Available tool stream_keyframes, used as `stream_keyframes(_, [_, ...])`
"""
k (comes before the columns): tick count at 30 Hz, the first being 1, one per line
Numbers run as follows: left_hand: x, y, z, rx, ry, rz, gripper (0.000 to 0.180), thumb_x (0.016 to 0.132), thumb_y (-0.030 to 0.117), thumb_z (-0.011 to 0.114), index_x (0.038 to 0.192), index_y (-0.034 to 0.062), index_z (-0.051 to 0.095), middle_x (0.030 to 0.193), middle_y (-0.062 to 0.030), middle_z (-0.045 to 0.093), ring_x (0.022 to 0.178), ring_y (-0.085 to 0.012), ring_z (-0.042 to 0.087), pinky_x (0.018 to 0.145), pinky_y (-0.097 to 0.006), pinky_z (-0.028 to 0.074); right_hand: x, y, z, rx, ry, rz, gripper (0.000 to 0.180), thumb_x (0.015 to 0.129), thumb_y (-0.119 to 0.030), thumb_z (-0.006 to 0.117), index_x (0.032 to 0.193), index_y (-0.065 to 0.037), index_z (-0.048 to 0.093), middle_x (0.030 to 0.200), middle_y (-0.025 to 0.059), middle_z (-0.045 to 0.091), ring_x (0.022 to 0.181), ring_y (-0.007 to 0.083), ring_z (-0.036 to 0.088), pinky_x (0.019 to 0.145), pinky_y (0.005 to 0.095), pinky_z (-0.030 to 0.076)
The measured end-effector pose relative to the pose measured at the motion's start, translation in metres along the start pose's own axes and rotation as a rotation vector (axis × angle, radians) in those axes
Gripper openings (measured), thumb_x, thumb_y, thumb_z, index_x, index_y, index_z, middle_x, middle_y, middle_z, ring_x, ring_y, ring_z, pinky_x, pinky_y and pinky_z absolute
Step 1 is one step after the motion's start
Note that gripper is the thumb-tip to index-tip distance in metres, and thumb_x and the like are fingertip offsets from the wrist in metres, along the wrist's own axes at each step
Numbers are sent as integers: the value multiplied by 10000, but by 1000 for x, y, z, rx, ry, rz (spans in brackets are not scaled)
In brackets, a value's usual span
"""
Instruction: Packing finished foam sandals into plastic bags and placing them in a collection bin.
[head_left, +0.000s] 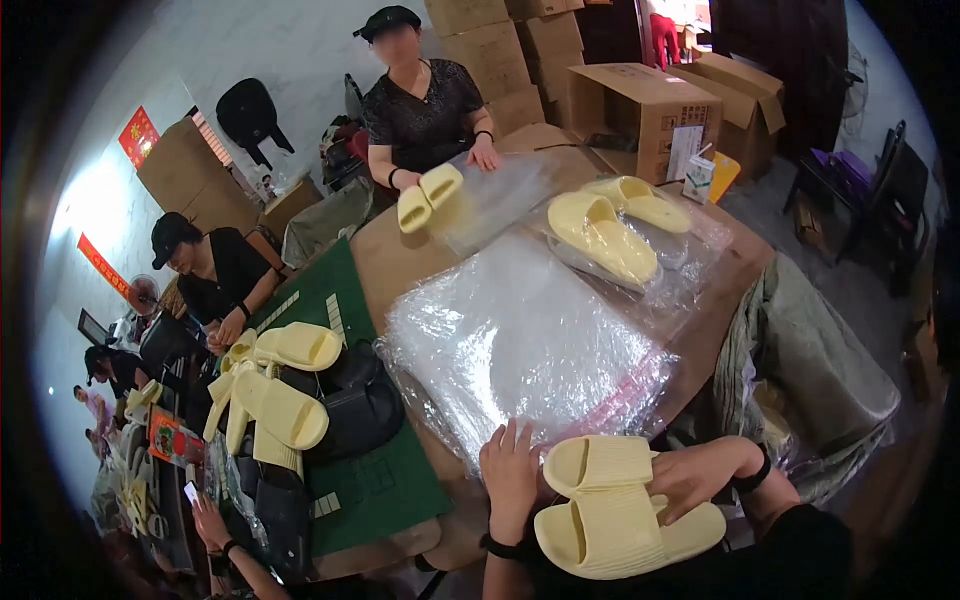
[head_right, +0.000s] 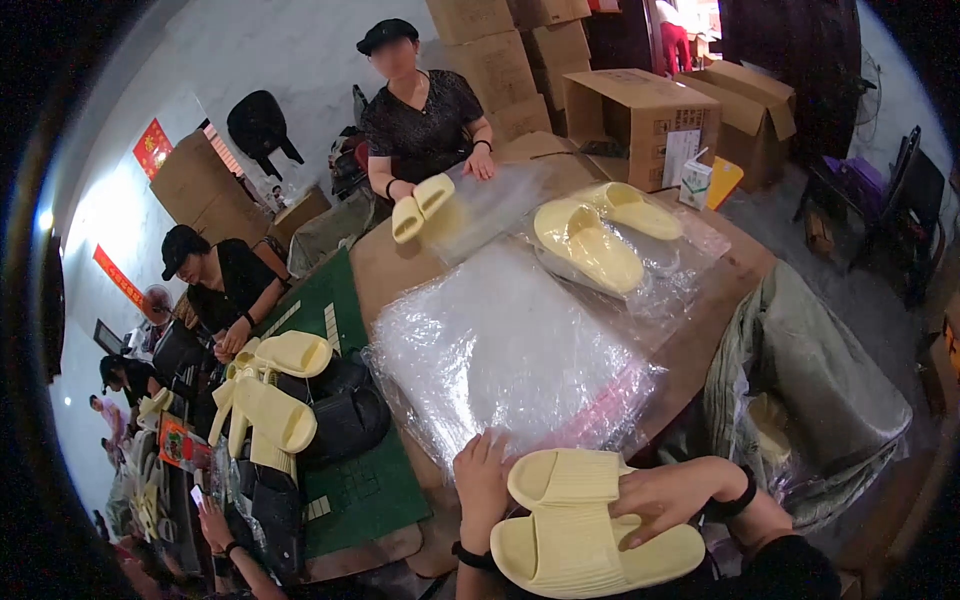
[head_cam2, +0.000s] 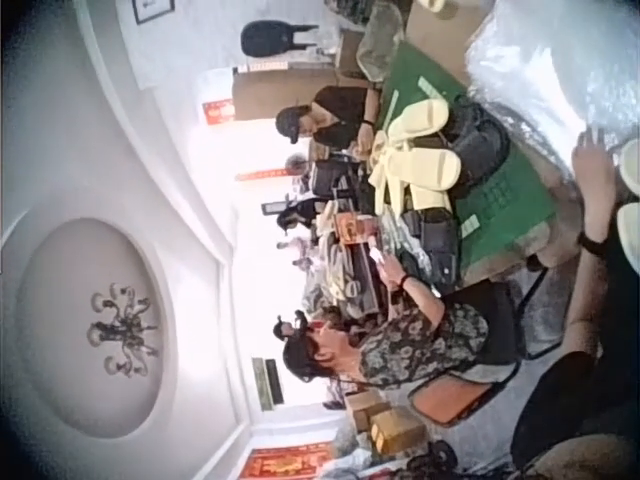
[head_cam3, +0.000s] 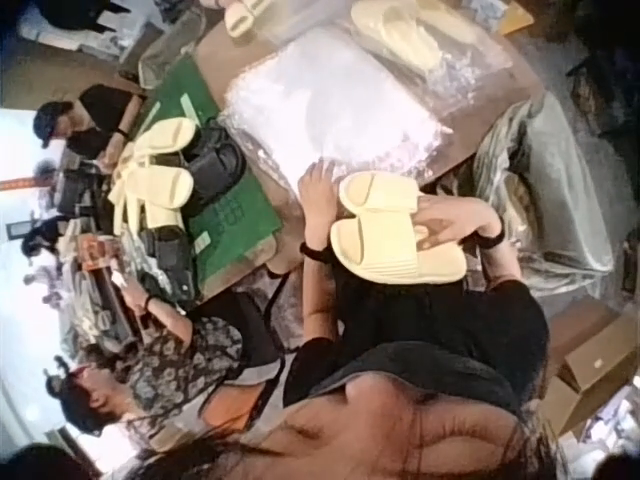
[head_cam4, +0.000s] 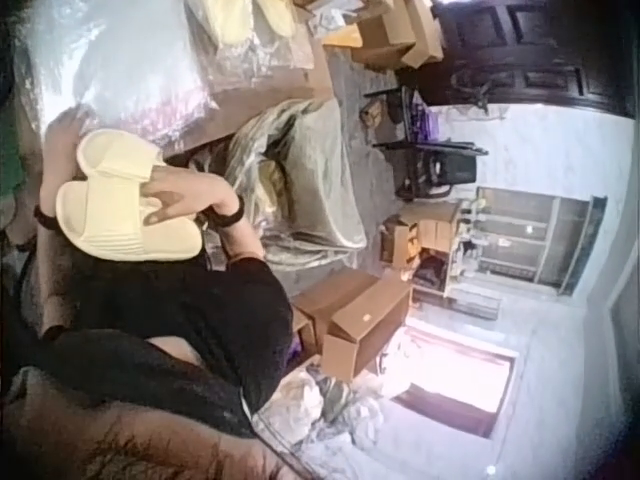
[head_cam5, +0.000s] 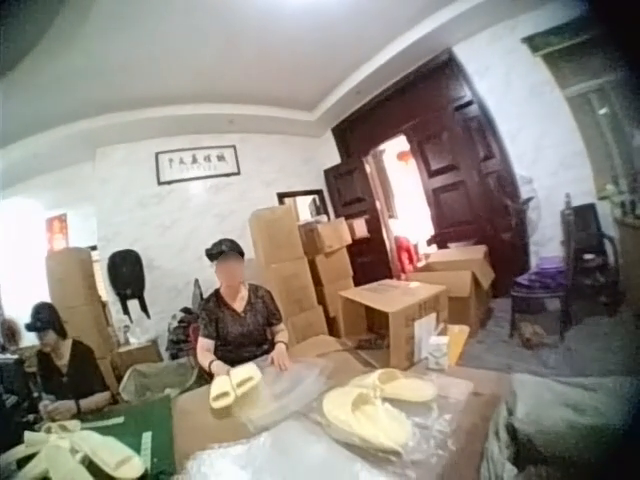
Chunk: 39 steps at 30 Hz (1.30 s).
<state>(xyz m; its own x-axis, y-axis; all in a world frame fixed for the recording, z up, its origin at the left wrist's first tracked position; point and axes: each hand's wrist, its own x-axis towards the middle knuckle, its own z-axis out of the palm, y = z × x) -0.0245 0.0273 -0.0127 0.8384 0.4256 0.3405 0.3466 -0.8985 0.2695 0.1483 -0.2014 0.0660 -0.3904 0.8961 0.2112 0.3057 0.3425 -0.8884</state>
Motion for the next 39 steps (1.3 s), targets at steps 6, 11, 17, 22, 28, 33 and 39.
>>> stream_keyframes(6, [7, -7, -1, -185, 118, 47, 333, 774, 137, 655, 1097, 59, 627, 1084, -196, 618, 978, -393, 582, 838, -448, 472, 1, 8, 9, 87, -55, 20, 381, 892, -264, 646, 1133, 20, 560, 986, 203, 572, 978, 334, 534, 836, 393, 412])
stream_keyframes(11, [1, -6, -5, -155, -68, 114, 408, 791, 160, 596, 1192, 90, 599, 1277, -196, 515, 1188, -367, 467, 962, -459, 381, 8, 2, 7, 73, -35, -25, 409, 895, -258, 642, 1181, 20, 552, 1082, 203, 574, 1041, 328, 531, 896, 388, 409])
stream_keyframes(17, [-5, -1, -7, -127, -55, 110, 385, 796, 212, 593, 1164, 103, 623, 1344, -194, 466, 1229, -380, 428, 983, -484, 353, 13, 3, 4, 65, -109, 2, 431, 901, -268, 631, 1206, 24, 547, 1146, 204, 565, 1101, 324, 516, 935, 382, 394])
stream_keyframes(22, [-2, 3, -16, -172, -57, 148, 405, 799, 201, 597, 1185, 81, 601, 1319, -187, 496, 1232, -385, 429, 1010, -485, 336, 11, 5, 5, 124, -106, -2, 428, 902, -256, 630, 1213, 25, 544, 1164, 206, 560, 1114, 325, 513, 945, 382, 390])
stream_keyframes(28, [-3, 3, -15, -191, -82, 151, 429, 812, 197, 577, 1218, 59, 569, 1298, -178, 508, 1249, -372, 416, 1016, -476, 335, 9, 7, 7, 116, -85, -10, 441, 896, -257, 641, 1220, 25, 543, 1183, 208, 556, 1138, 324, 508, 961, 382, 385])
stream_keyframes(33, [0, 1, -10, -155, -44, 189, 376, 776, 165, 617, 1132, 42, 604, 1206, -158, 566, 1114, -380, 506, 929, -462, 396, 9, 9, 10, 133, -53, -31, 434, 895, -265, 642, 1206, 22, 546, 1113, 205, 571, 1078, 316, 532, 919, 380, 406])
stream_keyframes(39, [6, 4, -9, -179, 102, 63, 211, 818, 104, 615, 1015, 28, 616, 1094, -146, 621, 1029, -342, 568, 876, -458, 433, 6, 13, 11, 54, -102, 8, 420, 891, -277, 649, 1180, 14, 558, 1026, 188, 573, 998, 303, 543, 866, 374, 420])
